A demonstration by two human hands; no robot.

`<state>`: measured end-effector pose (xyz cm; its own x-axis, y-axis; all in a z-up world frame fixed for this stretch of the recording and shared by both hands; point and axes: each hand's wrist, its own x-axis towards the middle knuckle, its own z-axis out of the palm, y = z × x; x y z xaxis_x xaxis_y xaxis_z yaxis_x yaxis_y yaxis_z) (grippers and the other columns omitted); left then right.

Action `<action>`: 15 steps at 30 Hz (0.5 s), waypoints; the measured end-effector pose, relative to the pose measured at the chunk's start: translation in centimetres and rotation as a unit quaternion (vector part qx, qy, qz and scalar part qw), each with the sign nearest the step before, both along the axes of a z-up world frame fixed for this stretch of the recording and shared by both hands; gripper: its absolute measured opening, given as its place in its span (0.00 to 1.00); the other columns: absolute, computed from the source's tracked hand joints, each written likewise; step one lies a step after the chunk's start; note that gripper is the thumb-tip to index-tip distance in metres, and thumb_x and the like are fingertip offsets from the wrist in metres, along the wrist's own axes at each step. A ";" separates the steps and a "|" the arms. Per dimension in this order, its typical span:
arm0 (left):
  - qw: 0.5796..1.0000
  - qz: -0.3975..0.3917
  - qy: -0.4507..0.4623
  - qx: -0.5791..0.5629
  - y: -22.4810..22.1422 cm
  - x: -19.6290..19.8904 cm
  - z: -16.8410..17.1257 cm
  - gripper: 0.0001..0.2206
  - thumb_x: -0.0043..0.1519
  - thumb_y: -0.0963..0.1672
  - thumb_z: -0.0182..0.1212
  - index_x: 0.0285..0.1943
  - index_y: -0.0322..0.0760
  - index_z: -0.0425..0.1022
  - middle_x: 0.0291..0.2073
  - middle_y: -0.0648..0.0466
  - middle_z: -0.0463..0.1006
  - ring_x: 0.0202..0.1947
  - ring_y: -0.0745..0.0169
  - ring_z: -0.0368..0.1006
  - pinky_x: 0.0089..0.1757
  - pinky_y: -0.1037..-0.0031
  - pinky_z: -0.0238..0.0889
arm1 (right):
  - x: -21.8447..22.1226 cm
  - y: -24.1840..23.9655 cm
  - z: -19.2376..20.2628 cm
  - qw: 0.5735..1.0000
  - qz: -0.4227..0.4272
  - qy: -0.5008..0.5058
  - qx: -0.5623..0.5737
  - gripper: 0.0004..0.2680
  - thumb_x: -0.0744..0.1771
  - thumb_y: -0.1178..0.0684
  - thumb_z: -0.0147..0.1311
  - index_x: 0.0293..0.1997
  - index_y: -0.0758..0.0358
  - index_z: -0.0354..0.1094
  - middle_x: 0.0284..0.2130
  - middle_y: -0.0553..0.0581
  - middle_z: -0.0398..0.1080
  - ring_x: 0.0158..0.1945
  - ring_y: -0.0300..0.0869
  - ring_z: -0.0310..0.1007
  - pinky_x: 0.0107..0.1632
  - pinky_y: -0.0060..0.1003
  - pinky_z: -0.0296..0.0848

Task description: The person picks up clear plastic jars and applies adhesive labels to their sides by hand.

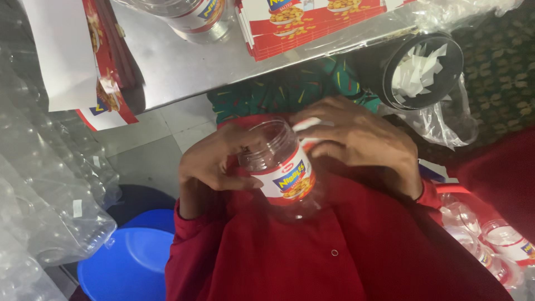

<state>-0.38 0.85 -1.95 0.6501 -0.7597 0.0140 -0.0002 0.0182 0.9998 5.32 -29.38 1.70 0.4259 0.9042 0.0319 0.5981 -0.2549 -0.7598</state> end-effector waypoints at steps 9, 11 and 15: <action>0.881 0.331 0.200 -0.272 -5.0 -2.3 0.1 0.24 0.61 0.44 0.70 0.64 0.33 0.65 0.54 0.51 0.74 0.56 0.63 0.72 0.57 0.71 0.63 | -5.4 0.0 -1.5 0.927 -0.356 0.091 0.078 0.21 0.64 0.59 0.67 0.61 0.72 0.63 0.44 0.62 0.77 0.43 0.44 0.75 0.44 0.36 0.74; 0.867 0.358 0.186 -0.291 -6.4 -2.0 -0.2 0.26 0.65 0.46 0.64 0.69 0.34 0.57 0.57 0.48 0.74 0.56 0.57 0.74 0.57 0.66 0.65 | -6.1 0.1 -2.1 0.864 -0.476 0.106 0.124 0.19 0.66 0.59 0.68 0.60 0.74 0.63 0.38 0.58 0.79 0.37 0.37 0.75 0.39 0.31 0.74; 0.856 0.421 0.134 -0.269 -8.2 -1.8 -0.8 0.29 0.74 0.48 0.53 0.78 0.32 0.45 0.64 0.42 0.71 0.60 0.52 0.73 0.61 0.62 0.64 | -7.1 0.0 -1.4 0.855 -0.479 0.106 0.169 0.14 0.67 0.56 0.68 0.52 0.68 0.64 0.40 0.55 0.78 0.42 0.33 0.81 0.38 0.28 0.79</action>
